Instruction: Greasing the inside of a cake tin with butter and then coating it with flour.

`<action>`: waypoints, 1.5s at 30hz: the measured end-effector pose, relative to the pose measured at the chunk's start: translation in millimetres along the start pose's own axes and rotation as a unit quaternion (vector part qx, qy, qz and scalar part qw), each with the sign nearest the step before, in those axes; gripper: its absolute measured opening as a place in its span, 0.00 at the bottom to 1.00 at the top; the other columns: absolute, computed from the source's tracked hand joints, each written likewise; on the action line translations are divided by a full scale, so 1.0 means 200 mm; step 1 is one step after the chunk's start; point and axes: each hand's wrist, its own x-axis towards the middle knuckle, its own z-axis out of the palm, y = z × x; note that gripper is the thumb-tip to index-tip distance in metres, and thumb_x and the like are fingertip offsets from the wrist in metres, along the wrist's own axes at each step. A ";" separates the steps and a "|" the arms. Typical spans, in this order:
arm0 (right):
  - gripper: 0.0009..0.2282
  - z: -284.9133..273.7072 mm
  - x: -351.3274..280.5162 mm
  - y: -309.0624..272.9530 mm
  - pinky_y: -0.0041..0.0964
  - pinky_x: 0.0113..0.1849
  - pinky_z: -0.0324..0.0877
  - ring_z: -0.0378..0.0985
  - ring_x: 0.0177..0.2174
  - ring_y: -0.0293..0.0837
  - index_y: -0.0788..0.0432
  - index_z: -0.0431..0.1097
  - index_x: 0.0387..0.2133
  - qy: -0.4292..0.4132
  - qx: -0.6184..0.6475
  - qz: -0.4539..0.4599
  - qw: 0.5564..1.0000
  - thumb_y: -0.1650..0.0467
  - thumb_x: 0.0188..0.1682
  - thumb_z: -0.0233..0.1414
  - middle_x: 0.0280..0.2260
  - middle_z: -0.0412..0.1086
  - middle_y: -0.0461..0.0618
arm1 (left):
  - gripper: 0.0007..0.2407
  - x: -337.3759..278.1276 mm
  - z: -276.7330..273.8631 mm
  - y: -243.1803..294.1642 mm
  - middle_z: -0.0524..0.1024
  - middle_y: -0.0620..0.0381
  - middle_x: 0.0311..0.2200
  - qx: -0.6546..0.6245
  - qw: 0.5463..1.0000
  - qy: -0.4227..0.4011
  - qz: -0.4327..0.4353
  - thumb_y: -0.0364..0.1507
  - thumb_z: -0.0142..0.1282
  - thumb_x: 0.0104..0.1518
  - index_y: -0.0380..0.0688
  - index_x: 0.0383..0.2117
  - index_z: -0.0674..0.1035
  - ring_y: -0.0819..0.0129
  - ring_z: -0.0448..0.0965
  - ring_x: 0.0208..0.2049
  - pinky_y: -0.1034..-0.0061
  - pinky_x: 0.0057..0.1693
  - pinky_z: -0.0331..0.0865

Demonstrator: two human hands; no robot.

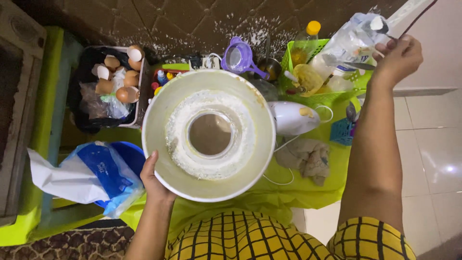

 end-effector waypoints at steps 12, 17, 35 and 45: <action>0.07 0.12 0.13 0.15 0.29 0.19 0.77 0.80 0.18 0.39 0.64 0.78 0.47 -0.179 -0.296 -0.192 0.918 0.72 0.61 0.60 0.31 0.77 0.53 | 0.26 0.11 -0.06 0.02 0.70 0.35 0.55 0.009 1.000 0.019 -0.014 0.38 0.46 0.51 0.37 0.55 0.71 0.45 0.70 0.52 0.55 0.57 0.62; 0.17 0.14 -0.85 -0.60 0.46 0.49 0.75 0.75 0.49 0.50 0.58 0.64 0.60 -0.424 -0.023 -0.099 0.900 0.61 0.66 0.49 0.51 0.68 0.58 | 0.37 0.24 -0.22 0.06 0.61 0.23 0.64 0.059 0.998 -0.027 -0.011 0.42 0.49 0.43 0.30 0.61 0.66 0.30 0.67 0.57 0.47 0.59 0.59; 0.20 0.13 -1.73 -0.64 0.52 0.53 0.76 0.82 0.45 0.49 0.57 0.74 0.50 -0.425 0.154 0.481 0.751 0.57 0.51 0.58 0.48 0.77 0.54 | 0.41 -0.04 -0.46 0.33 0.42 0.39 0.73 -0.149 0.932 -0.298 0.139 0.54 0.51 0.58 0.48 0.73 0.48 0.39 0.52 0.71 0.38 0.69 0.55; 0.18 0.10 -1.98 -0.67 0.49 0.54 0.79 0.85 0.44 0.46 0.51 0.75 0.47 -0.335 0.186 0.438 0.813 0.55 0.50 0.57 0.46 0.79 0.52 | 0.41 -0.02 -0.63 0.13 0.53 0.43 0.70 -0.142 0.965 -0.174 0.134 0.61 0.44 0.55 0.60 0.73 0.50 0.41 0.55 0.70 0.40 0.69 0.45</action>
